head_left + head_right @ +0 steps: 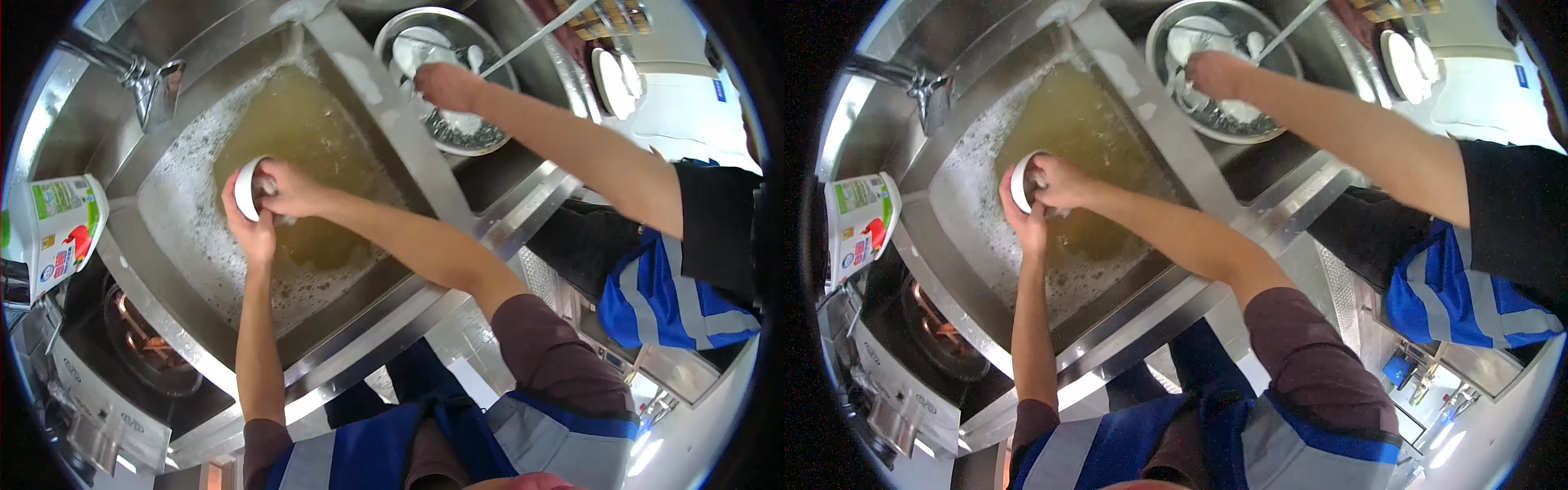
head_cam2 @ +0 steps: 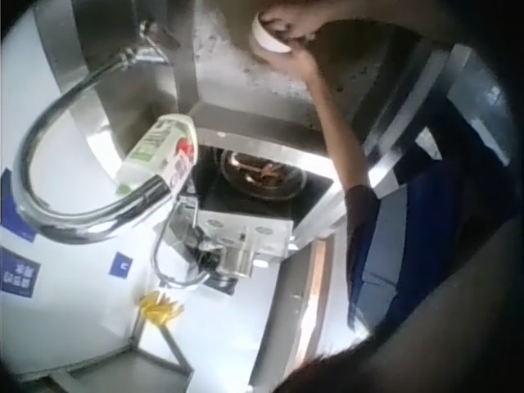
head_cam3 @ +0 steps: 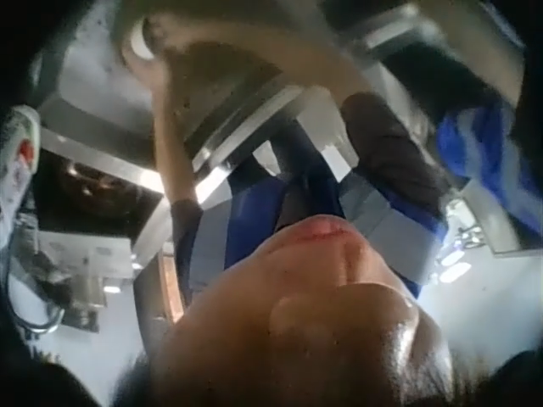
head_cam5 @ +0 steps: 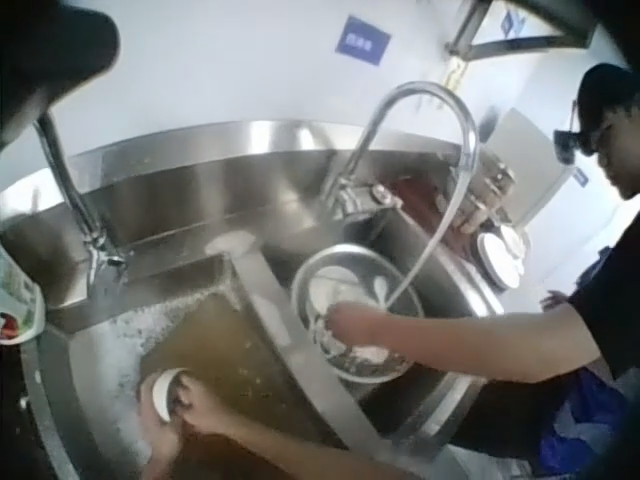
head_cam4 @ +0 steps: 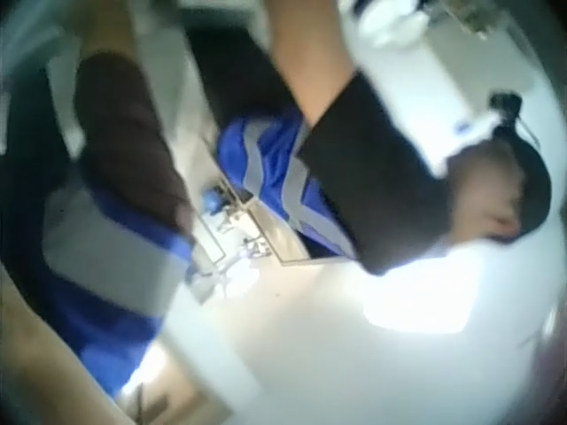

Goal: Washing and rinsing various bowls and utensils in a kitchen sink.

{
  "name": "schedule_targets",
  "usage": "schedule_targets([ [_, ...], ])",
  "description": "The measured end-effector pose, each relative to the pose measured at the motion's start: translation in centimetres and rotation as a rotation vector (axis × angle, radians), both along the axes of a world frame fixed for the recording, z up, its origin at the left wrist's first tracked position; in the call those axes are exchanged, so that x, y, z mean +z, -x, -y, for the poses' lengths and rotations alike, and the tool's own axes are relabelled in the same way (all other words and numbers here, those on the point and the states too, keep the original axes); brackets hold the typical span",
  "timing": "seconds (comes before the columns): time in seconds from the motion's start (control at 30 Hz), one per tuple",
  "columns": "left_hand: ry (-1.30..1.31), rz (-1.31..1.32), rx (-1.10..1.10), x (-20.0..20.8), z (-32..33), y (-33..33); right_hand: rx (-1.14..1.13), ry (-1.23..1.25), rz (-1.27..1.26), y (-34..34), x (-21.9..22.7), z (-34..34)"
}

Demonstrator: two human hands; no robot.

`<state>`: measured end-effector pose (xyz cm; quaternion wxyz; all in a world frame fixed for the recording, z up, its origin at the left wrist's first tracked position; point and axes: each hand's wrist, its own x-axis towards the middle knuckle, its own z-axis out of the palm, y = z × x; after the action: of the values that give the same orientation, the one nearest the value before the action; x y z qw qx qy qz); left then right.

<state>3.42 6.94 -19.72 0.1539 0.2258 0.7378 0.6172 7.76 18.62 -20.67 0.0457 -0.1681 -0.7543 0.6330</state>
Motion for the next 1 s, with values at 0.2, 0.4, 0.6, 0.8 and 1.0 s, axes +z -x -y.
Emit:
schedule_targets([
  [0.2,-0.132,1.075,0.069,-2.0,0.0,-0.1,0.251,-0.411,-0.118,-1.1,1.0,-2.7],
  [0.4,0.238,0.835,-0.081,-0.6,-0.8,-1.8,0.805,-0.207,0.771,-0.1,1.2,-3.7],
  [0.6,-0.015,1.313,-0.092,-1.2,-0.1,-1.6,0.398,-0.275,0.146,-1.0,0.2,-2.0],
  [0.8,0.05,0.475,0.019,-0.4,-1.0,0.0,0.275,-0.588,0.364,-0.8,1.4,-1.8],
  [1.0,-0.129,0.908,-0.04,-1.4,-0.7,0.9,0.162,-0.545,-0.031,-0.3,1.9,-1.7],
])
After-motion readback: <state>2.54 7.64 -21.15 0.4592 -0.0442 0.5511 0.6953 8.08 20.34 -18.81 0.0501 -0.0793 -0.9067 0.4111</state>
